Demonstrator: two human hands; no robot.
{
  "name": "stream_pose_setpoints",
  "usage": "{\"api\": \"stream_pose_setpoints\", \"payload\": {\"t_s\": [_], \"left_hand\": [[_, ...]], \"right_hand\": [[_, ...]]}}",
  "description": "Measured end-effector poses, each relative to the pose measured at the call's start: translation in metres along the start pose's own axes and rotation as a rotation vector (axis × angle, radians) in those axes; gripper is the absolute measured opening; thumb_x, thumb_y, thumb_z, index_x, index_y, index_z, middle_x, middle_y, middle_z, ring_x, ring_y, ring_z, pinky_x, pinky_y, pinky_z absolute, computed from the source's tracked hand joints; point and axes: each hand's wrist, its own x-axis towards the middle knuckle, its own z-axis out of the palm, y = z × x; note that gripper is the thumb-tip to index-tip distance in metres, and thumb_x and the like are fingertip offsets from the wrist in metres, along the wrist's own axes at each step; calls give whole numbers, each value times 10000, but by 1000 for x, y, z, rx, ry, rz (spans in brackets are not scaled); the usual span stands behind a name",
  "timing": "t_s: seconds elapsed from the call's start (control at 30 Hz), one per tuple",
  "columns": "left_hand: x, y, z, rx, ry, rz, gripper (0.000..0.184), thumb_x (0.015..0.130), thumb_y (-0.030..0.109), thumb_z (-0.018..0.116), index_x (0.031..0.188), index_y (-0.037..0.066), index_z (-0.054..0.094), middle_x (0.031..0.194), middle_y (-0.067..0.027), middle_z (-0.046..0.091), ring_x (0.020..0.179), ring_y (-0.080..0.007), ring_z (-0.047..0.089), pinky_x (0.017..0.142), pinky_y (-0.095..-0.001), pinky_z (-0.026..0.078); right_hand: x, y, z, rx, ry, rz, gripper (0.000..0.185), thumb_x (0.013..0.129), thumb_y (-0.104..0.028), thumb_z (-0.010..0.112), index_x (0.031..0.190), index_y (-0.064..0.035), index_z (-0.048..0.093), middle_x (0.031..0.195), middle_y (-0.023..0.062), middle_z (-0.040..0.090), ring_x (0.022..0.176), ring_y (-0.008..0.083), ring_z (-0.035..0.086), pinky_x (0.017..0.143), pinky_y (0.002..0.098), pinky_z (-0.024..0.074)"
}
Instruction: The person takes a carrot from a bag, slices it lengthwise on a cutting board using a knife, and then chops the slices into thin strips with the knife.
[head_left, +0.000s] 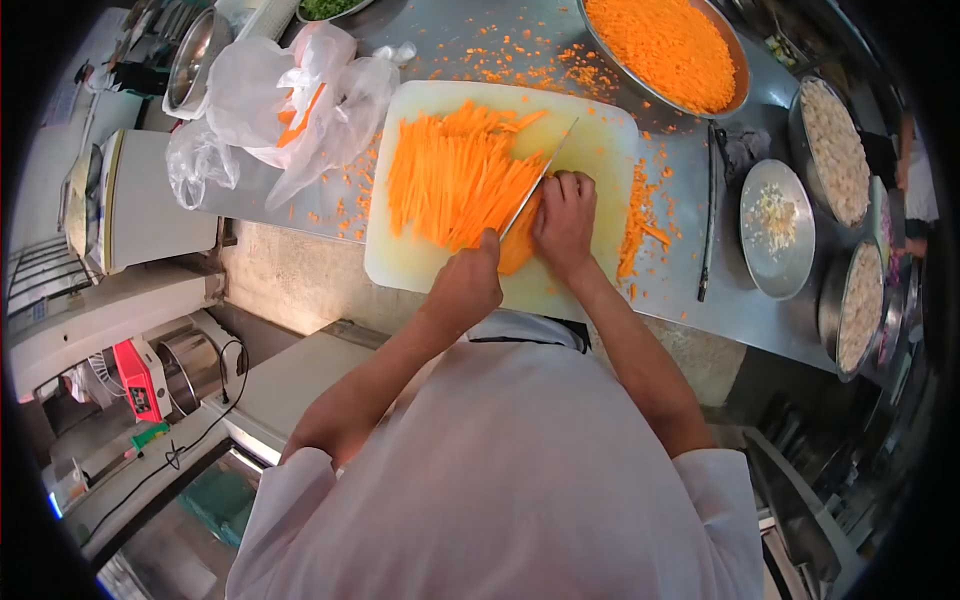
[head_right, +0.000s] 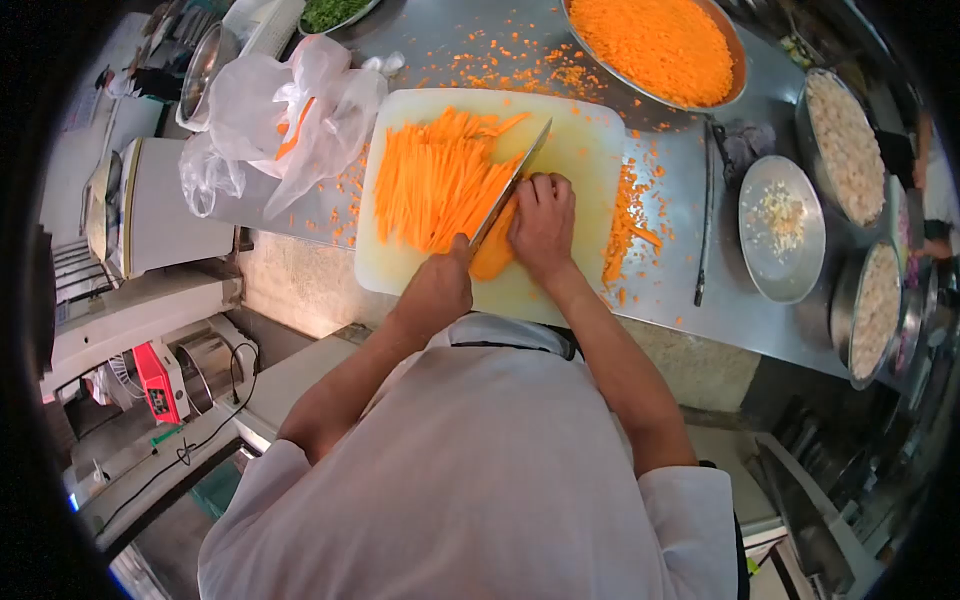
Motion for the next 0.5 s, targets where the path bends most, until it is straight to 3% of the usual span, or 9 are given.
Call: {"api": "stream_pose_setpoints", "payload": {"t_s": [0.13, 0.27, 0.43, 0.5], "left_hand": [[-21, 26, -43, -14, -89, -36, 212, 755, -74, 481, 952, -64, 404, 607, -280, 553, 615, -491, 579, 596, -563, 470], [-2, -7, 6, -3, 14, 28, 216, 748, -74, 481, 949, -65, 401, 602, -272, 552, 607, -489, 572, 595, -553, 472], [-18, 22, -39, -18, -63, -11, 206, 749, -74, 481, 939, -63, 402, 612, -275, 561, 605, -493, 571, 604, -556, 470], [-15, 2, -10, -14, -44, 3, 196, 755, -71, 478, 935, -63, 402, 611, -278, 559, 602, -492, 571, 601, -557, 470]], "right_hand": [[5, 1, 4, 1, 61, -20, 224, 720, -8, 584, 941, -11, 551, 981, 150, 521, 1006, 375, 480, 868, 473, 400], [6, -2, 0, 20, 41, 3, 223, 723, -11, 581, 943, -9, 547, 979, 151, 523, 1009, 375, 480, 865, 473, 402], [6, -2, 2, -15, 40, -5, 213, 719, -16, 586, 926, -4, 538, 983, 160, 518, 1011, 374, 479, 868, 472, 403], [5, -2, 0, -5, 40, 2, 217, 715, -15, 585, 926, -4, 536, 988, 163, 517, 1011, 377, 479, 867, 472, 403]]}}
